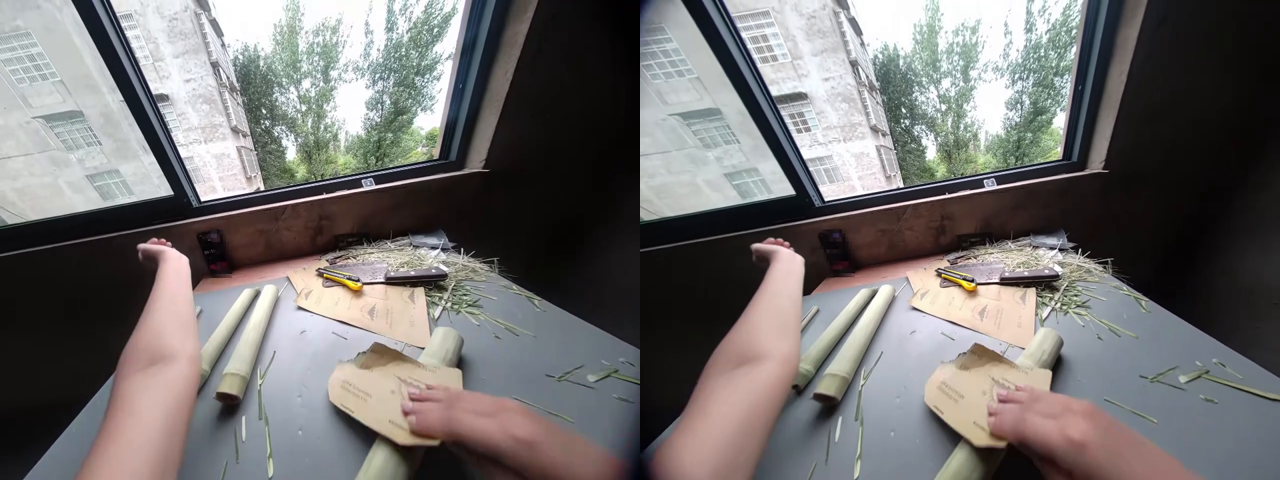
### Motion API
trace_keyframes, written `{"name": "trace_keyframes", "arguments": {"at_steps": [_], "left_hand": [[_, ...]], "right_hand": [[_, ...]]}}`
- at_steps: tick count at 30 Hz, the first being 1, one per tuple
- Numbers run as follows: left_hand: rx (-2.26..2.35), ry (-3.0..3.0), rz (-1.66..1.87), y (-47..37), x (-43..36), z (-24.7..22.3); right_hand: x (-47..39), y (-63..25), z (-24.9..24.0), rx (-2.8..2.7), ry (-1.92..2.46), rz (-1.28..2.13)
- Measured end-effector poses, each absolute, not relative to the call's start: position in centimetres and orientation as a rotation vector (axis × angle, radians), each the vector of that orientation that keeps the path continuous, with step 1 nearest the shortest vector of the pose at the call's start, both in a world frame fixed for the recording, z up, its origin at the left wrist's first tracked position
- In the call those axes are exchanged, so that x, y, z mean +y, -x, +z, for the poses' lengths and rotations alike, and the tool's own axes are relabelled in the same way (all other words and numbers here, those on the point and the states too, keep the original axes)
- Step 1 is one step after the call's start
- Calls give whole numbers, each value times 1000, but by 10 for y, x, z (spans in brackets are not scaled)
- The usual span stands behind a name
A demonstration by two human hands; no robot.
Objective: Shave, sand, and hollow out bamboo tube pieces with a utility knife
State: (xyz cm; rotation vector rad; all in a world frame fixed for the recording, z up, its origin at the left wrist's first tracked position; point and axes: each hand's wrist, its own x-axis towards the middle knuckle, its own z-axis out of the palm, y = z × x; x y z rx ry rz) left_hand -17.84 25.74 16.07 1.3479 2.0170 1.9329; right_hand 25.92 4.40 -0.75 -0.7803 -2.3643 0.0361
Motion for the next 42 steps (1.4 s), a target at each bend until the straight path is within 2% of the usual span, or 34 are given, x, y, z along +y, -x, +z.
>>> {"name": "trace_keyframes", "arguments": {"at_steps": [3, 6, 8, 13, 15, 18, 24, 30, 34, 39, 42], "left_hand": [[1941, -1697, 1854, 176, 240, 199], [1753, -2176, 1611, 146, 188, 193], [1549, -2513, 1265, 111, 133, 157], [1036, -3292, 372, 26, 5, 26], [1094, -3448, 382, 10, -13, -7], [1029, -3375, 483, 2, -10, -24], [993, -3223, 498, 4, 9, -30], [928, -3203, 588, 6, 13, -35], [945, -3152, 616, 5, 14, -31], [889, -3126, 571, 5, 14, -29], [892, -3085, 523, 7, 14, -29]], "right_hand": [[63, -288, -1, -2435, 868, 113], [73, -307, 2, -2474, 890, -42], [69, -305, 5, -2535, 861, -160], [55, -281, 8, -2590, 724, -446], [59, -280, 2, -2601, 733, -438], [75, -290, -11, -2527, 902, -358], [92, -280, -16, -2331, 1148, -366], [73, -233, -8, -2348, 947, -354], [82, -234, -7, -2207, 1104, -427], [77, -224, -9, -2304, 995, -392], [84, -227, -5, -2230, 1101, -412]]}}
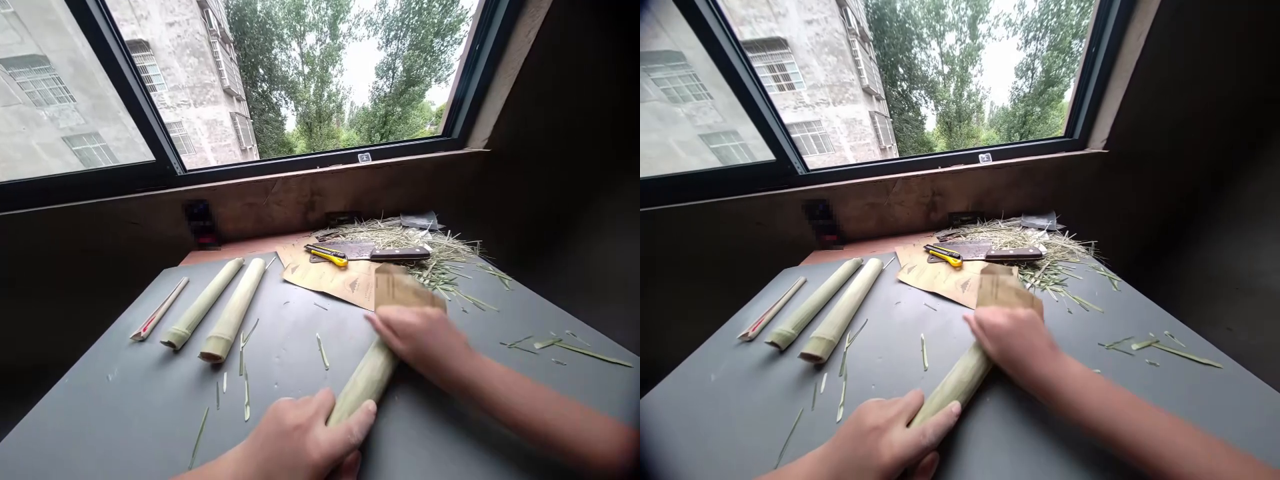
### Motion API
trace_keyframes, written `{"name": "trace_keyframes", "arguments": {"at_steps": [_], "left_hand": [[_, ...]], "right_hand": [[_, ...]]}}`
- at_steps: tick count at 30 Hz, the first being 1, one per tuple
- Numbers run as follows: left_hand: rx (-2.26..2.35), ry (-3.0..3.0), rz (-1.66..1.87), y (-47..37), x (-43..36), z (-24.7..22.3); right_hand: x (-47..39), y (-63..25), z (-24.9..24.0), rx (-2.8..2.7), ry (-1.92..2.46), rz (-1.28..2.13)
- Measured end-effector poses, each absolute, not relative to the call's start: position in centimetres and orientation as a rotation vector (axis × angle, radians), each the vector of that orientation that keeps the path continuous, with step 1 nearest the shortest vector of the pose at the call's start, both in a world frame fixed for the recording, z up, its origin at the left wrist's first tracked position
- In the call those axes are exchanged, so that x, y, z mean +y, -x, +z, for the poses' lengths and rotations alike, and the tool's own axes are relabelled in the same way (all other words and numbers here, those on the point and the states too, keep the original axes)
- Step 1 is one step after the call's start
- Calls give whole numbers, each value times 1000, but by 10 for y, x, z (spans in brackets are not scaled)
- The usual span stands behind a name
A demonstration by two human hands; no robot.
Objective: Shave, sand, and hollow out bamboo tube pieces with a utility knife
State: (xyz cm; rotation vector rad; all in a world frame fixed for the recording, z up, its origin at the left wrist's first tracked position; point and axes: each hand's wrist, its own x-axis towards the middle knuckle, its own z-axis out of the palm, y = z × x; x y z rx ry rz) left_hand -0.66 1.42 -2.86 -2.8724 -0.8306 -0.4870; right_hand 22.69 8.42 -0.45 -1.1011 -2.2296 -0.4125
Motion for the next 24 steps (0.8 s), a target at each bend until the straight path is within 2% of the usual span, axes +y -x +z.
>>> {"name": "trace_keyframes", "arguments": {"at_steps": [3, 7, 12, 18, 24], "left_hand": [[-811, 2898, -471, 8, 16, -31], [-764, 2895, -569, 8, 17, -33], [-759, 2890, -430, 10, 18, -28], [-706, 2904, -354, 12, 21, -17], [-694, 2639, -312, 15, 16, -3]], "right_hand": [[78, -223, -3, -2187, 1148, -439], [67, -213, -5, -2336, 996, -345], [98, -242, 0, -2191, 1476, -328], [83, -228, -8, -2376, 1357, -257], [125, -258, 1, -2196, 1593, -249]]}}
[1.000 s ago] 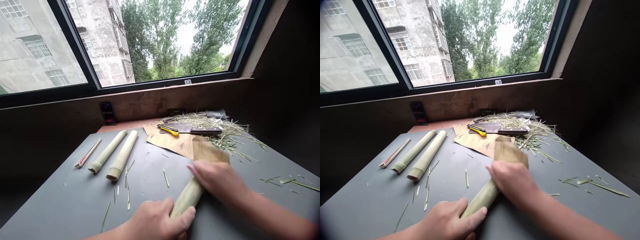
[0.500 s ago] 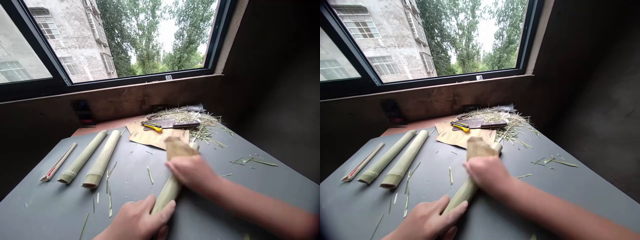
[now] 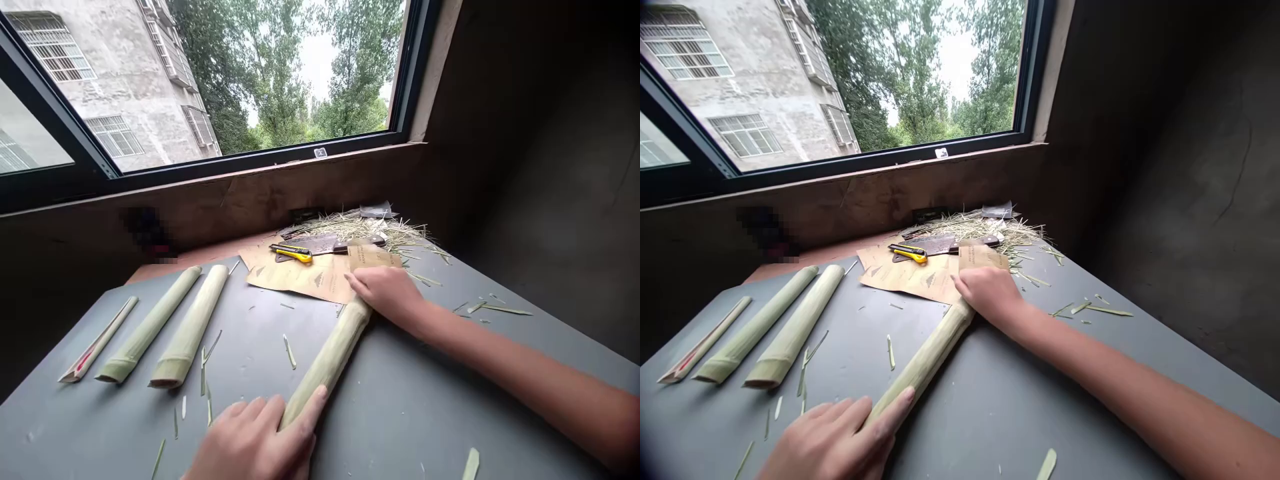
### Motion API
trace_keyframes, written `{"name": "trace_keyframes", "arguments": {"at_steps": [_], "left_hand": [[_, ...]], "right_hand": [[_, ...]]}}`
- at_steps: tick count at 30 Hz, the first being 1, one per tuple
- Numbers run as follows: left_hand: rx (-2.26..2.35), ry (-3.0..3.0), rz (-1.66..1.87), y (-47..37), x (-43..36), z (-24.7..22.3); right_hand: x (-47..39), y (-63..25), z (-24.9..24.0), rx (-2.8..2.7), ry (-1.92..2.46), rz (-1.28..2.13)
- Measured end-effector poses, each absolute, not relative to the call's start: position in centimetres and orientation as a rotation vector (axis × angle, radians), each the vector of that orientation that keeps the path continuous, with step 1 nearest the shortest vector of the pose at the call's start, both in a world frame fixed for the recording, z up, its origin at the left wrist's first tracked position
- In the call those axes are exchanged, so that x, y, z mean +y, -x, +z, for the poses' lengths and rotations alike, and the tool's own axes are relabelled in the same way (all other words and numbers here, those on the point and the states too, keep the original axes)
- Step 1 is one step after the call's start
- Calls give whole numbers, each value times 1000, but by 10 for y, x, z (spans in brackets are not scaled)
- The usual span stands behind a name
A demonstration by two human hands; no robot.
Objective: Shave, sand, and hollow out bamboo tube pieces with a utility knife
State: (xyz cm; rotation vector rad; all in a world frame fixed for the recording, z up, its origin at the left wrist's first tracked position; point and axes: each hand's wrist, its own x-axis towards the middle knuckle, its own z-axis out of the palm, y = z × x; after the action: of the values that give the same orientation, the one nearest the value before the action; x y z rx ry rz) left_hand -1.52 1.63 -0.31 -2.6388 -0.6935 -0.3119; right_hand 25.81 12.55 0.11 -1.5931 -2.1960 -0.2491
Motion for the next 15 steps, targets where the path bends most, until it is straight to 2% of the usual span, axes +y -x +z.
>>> {"name": "trace_keyframes", "arguments": {"at_steps": [3, 7, 15], "left_hand": [[-752, 2491, -296, 14, 10, -7], [-783, 2595, -224, 15, 7, -11], [-847, 2898, -405, 19, 15, -8]], "right_hand": [[107, -239, 1, -2246, 1520, -210], [69, -202, -3, -2391, 1289, -169], [89, -212, 1, -2411, 1332, -273]]}}
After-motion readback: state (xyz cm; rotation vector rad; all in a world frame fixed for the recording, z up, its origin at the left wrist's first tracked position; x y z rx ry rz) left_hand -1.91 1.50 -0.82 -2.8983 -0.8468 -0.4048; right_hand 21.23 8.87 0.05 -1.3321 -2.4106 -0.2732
